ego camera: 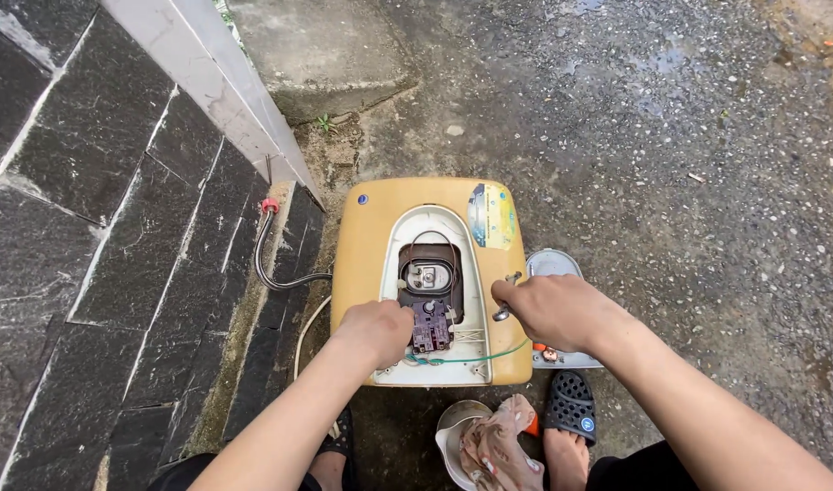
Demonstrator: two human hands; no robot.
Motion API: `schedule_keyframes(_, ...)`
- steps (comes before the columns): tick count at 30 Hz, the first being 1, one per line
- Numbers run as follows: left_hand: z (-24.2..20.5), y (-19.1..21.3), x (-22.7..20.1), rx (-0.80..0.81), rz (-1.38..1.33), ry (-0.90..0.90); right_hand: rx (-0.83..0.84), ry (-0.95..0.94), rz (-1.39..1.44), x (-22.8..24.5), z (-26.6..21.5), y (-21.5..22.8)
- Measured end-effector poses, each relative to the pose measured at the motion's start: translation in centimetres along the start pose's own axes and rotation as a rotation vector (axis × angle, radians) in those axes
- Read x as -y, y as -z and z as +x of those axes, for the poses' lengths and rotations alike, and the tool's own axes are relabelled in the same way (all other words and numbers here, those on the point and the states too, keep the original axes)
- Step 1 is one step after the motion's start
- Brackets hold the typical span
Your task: Repairing an appliance by unscrewing and removing internal components
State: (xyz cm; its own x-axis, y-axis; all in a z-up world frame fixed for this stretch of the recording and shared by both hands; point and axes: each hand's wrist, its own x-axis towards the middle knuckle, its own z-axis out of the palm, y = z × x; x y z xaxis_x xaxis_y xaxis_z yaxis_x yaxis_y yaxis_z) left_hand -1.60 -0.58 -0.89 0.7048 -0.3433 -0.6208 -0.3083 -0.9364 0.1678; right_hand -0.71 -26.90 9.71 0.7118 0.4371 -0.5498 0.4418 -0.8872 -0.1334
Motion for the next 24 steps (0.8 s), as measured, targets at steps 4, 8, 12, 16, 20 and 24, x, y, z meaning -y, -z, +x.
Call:
schedule_keyframes(4, -0.7, 1.5, -0.7, -0.002, 0.009, -0.041, 0.061, 0.021, -0.028, 0.4, 0.3, -0.4)
schedule_keyframes(8, -0.2, 0.7, -0.2, -0.008, 0.015, 0.002, 0.076, 0.030, -0.025, 0.7, 0.2, -0.4)
schedule_keyframes(12, 0.1, 1.3, -0.6, -0.035, -0.017, -0.016, 0.074, 0.009, -0.014, 0.8, -0.1, -0.3)
schedule_keyframes(16, 0.1, 1.0, -0.5, -0.103, -0.096, -0.080, 0.080, 0.016, -0.034, 1.2, -0.5, -0.2)
schedule_keyframes(20, -3.4, 4.9, -2.3, -0.106, -0.139, -0.080, 0.086, 0.029, -0.053, 1.4, -0.5, -0.2)
schedule_keyframes(24, -4.6, 6.1, -2.3, -0.133, -0.112, -0.119, 0.073, 0.045, -0.064, 1.7, -0.4, 0.0)
